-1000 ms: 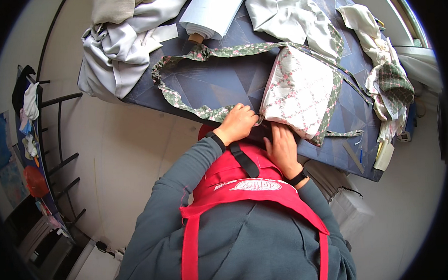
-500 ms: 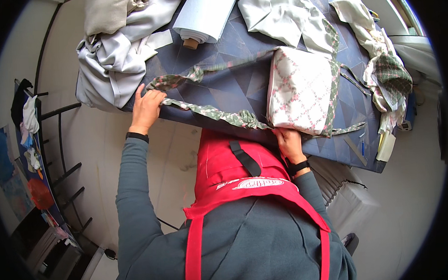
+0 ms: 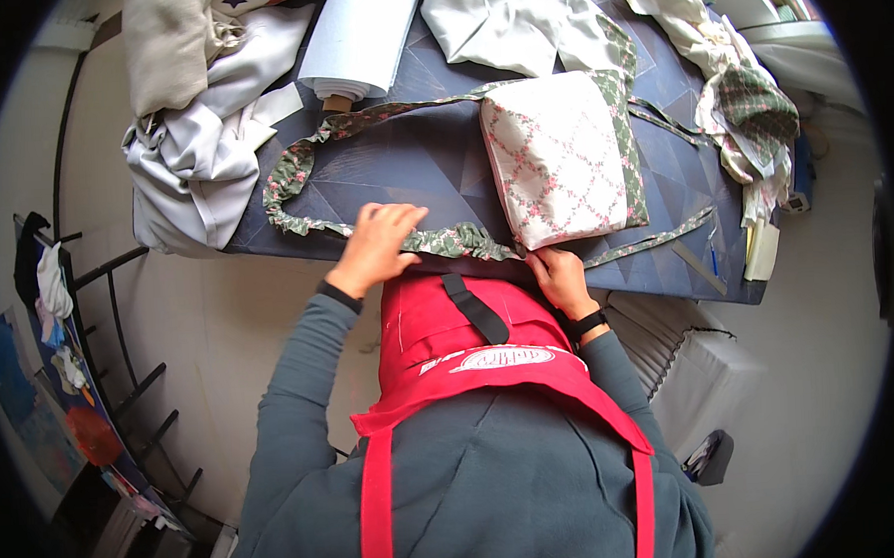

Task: The person turns a floral-patterned fabric cover right-side out, aligns and smooths the edges, then lays it flat on a worktable. They pull a drawstring through the casing and adjust the gathered opening. The person works with the fabric cover and drawstring only.

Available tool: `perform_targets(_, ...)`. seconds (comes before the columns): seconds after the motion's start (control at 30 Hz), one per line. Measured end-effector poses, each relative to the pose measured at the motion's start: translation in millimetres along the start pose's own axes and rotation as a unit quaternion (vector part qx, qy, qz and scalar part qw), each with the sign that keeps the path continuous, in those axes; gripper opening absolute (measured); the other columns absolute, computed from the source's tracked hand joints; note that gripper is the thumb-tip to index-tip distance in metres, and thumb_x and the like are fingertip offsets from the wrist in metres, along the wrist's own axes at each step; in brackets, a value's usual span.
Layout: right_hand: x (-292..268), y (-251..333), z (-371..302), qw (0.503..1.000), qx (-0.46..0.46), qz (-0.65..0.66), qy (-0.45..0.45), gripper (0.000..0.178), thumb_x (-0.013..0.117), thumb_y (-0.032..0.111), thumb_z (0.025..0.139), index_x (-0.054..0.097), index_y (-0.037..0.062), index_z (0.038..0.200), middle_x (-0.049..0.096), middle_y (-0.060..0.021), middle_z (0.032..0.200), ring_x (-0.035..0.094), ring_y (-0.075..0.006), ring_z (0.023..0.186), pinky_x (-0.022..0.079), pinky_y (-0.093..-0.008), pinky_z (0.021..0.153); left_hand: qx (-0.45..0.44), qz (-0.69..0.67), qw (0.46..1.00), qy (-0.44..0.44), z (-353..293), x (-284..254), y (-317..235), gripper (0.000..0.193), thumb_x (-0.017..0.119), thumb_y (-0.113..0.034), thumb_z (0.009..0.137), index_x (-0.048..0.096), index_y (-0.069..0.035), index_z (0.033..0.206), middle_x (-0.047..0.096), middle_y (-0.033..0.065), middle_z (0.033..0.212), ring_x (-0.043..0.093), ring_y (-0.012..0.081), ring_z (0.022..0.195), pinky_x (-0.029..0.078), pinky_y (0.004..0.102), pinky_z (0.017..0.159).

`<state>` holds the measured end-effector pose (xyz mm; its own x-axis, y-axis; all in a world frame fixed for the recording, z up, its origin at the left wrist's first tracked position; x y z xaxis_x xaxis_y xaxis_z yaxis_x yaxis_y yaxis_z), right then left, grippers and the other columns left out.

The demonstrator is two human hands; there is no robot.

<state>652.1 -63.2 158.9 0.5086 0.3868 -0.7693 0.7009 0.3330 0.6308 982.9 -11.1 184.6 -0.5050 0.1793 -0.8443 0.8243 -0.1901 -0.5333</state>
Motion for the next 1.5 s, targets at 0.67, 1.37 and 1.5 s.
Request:
perform_targets(0.67, -0.9, 13.2, 19.3, 0.981, -0.141, -0.132, -0.030, 0.009, 0.065, 0.016, 0.086, 0.069, 0.0174, 0.093, 0.061, -0.0086, 0.061, 0.063, -0.0269, 0.055, 0.048, -0.0398, 0.049, 0.053, 0.151, 0.987, 0.032, -27.0, -25.1, 40.0, 0.022, 0.073, -0.013, 0.073, 0.063, -0.010, 0.091, 0.061, 0.0030, 0.086, 0.061, 0.0237, 0.088, 0.044, 0.0400, 0.091)
perform_targets(1.37, 2.2, -14.2, 13.7, 0.977, -0.149, -0.128, -0.084, 0.016, 0.069, 0.014, 0.083, 0.072, 0.0195, 0.097, 0.062, -0.0077, 0.065, 0.064, -0.0261, 0.058, 0.048, -0.0399, 0.051, -0.012, 0.097, 0.986, 0.135, -21.8, 5.3, 14.1, 0.007, 0.061, -0.006, 0.074, 0.065, -0.008, 0.079, 0.069, 0.0121, 0.079, 0.068, 0.0345, 0.077, 0.053, 0.0462, 0.071)
perform_targets(1.5, 7.9, -12.9, 15.4, 0.975, -0.170, -0.122, -0.068, 0.014, 0.069, 0.016, 0.084, 0.072, 0.0198, 0.097, 0.061, -0.0068, 0.063, 0.063, -0.0253, 0.057, 0.048, -0.0392, 0.051, 0.007, 0.088, 0.988, 0.129, -39.3, -10.6, 36.0, 0.007, 0.064, -0.008, 0.077, 0.066, -0.008, 0.084, 0.070, 0.0106, 0.082, 0.068, 0.0315, 0.081, 0.052, 0.0431, 0.077)
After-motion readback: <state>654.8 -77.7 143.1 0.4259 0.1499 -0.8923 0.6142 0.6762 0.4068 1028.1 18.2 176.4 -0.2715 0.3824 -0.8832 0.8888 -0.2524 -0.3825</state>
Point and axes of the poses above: each hand's wrist, its own z-axis towards the middle knuckle, its own x-axis out of the palm, y = z × x, the point moved 2 cm from there along z, towards the middle knuckle
